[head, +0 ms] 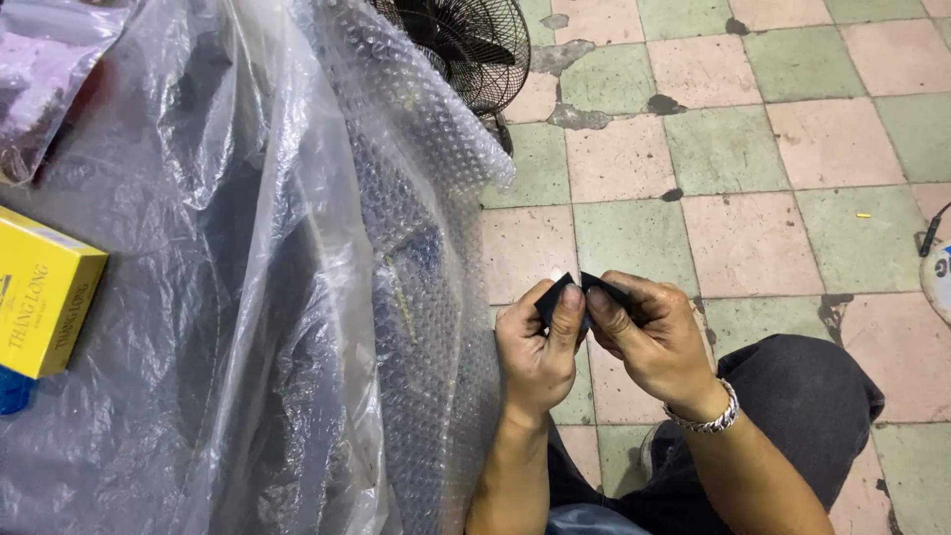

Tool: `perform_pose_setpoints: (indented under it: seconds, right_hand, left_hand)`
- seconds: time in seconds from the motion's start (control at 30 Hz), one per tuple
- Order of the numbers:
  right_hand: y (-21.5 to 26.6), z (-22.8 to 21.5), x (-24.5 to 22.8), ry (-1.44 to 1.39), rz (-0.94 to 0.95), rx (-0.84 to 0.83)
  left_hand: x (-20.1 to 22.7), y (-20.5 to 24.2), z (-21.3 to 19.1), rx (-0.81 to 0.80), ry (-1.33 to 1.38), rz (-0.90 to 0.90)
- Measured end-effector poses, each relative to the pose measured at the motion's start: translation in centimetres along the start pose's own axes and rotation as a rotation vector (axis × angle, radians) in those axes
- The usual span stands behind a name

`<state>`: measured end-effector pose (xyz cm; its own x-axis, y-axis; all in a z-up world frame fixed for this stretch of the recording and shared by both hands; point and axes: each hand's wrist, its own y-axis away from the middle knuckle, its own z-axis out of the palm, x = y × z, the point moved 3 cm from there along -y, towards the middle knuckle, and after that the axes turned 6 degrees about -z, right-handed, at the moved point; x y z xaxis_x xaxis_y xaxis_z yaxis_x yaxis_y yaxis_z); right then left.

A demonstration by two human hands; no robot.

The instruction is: The person cleans a small metal rod using a dark abrasive pad, dipping it into a red bucket of water. They briefly move to a scooter seat to interact with a smartphone before returning to the bucket to continue scrubbing the metal rod.

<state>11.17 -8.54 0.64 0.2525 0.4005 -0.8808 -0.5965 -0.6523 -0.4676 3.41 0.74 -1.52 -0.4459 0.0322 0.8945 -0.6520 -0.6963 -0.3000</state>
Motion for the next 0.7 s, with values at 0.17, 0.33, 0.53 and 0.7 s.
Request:
perform_pose_setpoints:
  seconds: [0.17,0.33,0.53,0.7]
  right_hand:
    - [0.1,-0.1,-0.1,-0.010,0.017,0.073]
    - [0.5,-0.5,0.2,-0.110,0.051,0.179]
    - [0.5,-1.6,0.3,-0.173,0.079,0.213]
    - [0.4,-2.2,0.0,-0.211,0.102,0.183]
  left_hand:
    - [0.6,-0.5,0.7,-0.014,-0.074,0.029]
    - [0.8,-0.7,1.6,-0.018,-0.057,0.031]
    - [1.7,-1.4,2.9,-0.041,0.087,-0.053]
    - [0.8,-1.5,2.6,-0.191,0.219,-0.179]
